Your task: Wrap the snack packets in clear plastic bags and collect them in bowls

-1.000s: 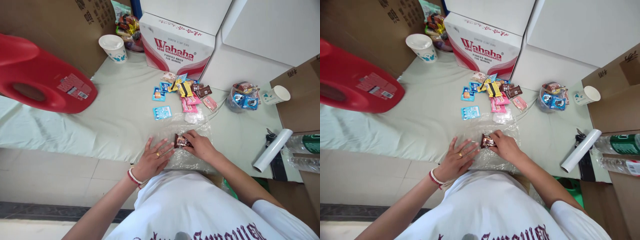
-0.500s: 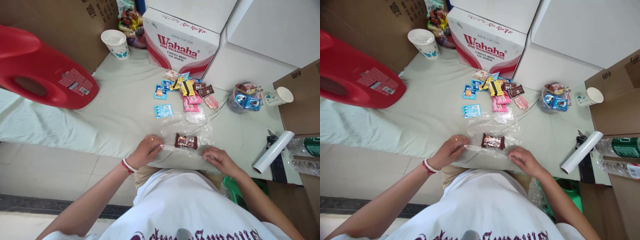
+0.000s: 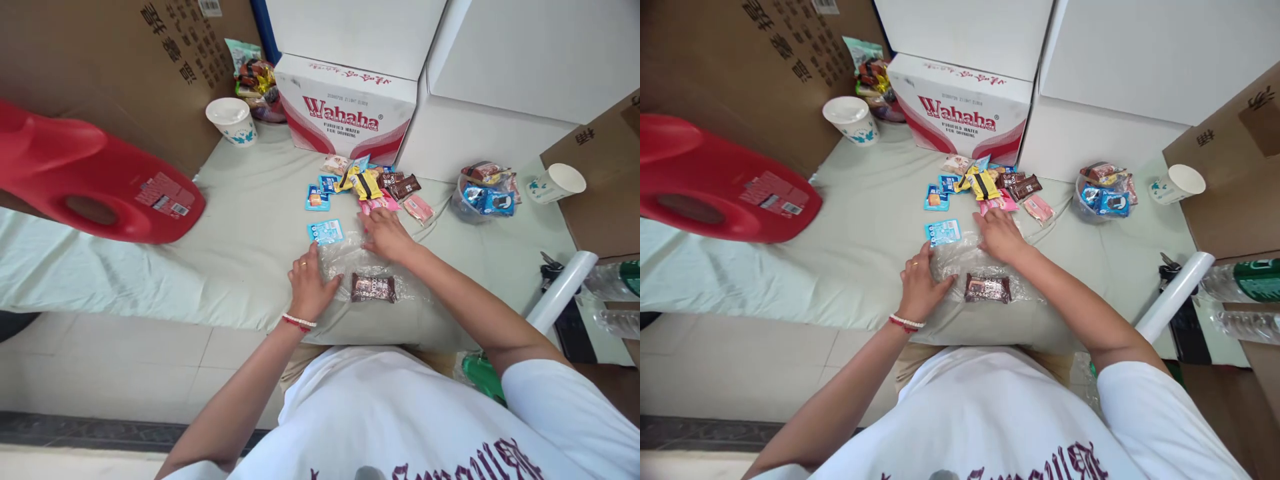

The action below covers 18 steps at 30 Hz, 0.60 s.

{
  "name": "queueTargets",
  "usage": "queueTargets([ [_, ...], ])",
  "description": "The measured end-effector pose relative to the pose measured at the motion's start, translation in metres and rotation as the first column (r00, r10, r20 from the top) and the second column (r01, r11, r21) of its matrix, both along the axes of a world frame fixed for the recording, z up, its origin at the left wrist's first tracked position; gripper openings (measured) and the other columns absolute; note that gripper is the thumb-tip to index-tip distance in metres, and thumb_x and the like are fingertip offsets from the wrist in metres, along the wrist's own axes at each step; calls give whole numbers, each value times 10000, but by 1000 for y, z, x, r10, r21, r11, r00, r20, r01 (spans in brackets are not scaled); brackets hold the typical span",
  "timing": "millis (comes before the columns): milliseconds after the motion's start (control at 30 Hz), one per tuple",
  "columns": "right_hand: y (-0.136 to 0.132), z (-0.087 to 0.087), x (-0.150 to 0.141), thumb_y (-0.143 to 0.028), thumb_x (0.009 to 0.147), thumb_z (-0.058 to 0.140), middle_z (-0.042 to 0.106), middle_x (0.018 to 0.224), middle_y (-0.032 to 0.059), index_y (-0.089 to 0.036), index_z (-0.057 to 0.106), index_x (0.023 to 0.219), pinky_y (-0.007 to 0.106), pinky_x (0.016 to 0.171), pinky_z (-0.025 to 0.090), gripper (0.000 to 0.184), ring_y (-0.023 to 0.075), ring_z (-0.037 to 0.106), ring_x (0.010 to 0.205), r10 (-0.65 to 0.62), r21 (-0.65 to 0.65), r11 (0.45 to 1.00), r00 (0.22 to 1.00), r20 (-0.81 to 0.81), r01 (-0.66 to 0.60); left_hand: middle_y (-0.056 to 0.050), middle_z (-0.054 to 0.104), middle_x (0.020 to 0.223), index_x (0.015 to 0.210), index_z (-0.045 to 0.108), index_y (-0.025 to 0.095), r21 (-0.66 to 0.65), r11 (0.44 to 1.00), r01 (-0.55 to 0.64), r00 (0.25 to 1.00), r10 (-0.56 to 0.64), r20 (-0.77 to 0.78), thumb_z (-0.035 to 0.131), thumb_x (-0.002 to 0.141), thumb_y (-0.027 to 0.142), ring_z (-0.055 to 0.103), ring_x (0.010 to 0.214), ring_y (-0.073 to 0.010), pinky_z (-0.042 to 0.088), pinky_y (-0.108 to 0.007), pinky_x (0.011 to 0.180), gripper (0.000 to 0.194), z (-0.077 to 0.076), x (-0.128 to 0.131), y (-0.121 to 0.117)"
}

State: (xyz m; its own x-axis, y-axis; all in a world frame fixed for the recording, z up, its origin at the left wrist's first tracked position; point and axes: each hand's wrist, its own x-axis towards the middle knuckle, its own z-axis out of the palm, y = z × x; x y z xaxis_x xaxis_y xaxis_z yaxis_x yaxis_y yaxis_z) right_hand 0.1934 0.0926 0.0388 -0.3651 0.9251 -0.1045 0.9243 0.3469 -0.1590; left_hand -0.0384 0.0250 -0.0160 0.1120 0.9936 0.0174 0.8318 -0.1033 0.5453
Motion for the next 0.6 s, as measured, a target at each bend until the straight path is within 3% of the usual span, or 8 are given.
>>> queueTargets([
  [100, 9, 2, -8, -201, 914, 619, 696, 1063, 156, -113, 729, 1107, 407, 1014, 335, 238, 314, 503, 1167, 58, -65, 996, 998, 35, -56, -167, 663, 1219, 1587, 234, 158, -22, 1000, -20, 1000, 20, 11, 716, 802, 384, 558, 1169, -399, 427, -549, 967, 948, -2, 7, 2],
  [133, 6, 5, -9, -187, 935, 579, 695, 989, 137, -128, 743, 1014, 381, 972, 348, 191, 293, 526, 1108, 81, -81, 994, 997, 20, -79, -150, 684, 1147, 1579, 253, 154, -29, 999, -36, 999, 37, 16, 720, 799, 377, 570, 1140, -394, 427, -538, 958, 936, -3, 8, 3],
  [233, -23, 22, -10, -211, 999, 482, 660, 960, 109, -153, 724, 990, 313, 790, 359, 249, 230, 550, 943, 121, -73, 990, 992, -27, -122, -114, 697, 1020, 1464, 440, 159, -64, 996, -56, 998, 56, -1, 731, 801, 394, 584, 1094, -375, 425, -507, 939, 762, -4, 9, 8],
  [367, -80, 37, -15, -267, 1045, 408, 635, 1025, 57, -225, 687, 1045, 294, 608, 261, 282, 177, 506, 770, 189, -116, 975, 982, -8, -189, -111, 684, 1060, 1098, 657, 201, -80, 997, -19, 999, 15, -47, 721, 825, 431, 566, 1090, -356, 423, -493, 915, 363, -3, 6, 9],
  [467, -89, 32, -13, -264, 1049, 396, 652, 1031, 82, -210, 677, 1082, 302, 659, 329, 287, 217, 534, 899, 116, -72, 991, 993, -16, -117, -97, 677, 1075, 1027, 671, 224, -45, 999, 8, 1000, -9, -23, 681, 864, 398, 554, 1085, -333, 418, -480, 915, 238, -4, 2, 8],
  [533, -72, 22, -11, -271, 1033, 433, 665, 1121, 134, -170, 654, 1200, 342, 806, 396, 295, 280, 515, 1090, 6, 9, 1000, 1000, -29, -5, -86, 675, 1071, 1002, 670, 232, -30, 1000, 4, 1000, -3, 22, 653, 879, 348, 551, 1086, -315, 417, -462, 918, 170, -5, 0, 8],
  [600, -46, 11, -10, -282, 992, 516, 646, 1274, 183, -125, 556, 1389, 419, 989, 374, 429, 335, 437, 1273, -25, 54, 998, 999, -27, 27, -80, 674, 1067, 962, 662, 233, -30, 1000, -4, 999, 6, 54, 635, 877, 303, 551, 1086, -304, 416, -447, 913, 113, -6, -2, 8],
])
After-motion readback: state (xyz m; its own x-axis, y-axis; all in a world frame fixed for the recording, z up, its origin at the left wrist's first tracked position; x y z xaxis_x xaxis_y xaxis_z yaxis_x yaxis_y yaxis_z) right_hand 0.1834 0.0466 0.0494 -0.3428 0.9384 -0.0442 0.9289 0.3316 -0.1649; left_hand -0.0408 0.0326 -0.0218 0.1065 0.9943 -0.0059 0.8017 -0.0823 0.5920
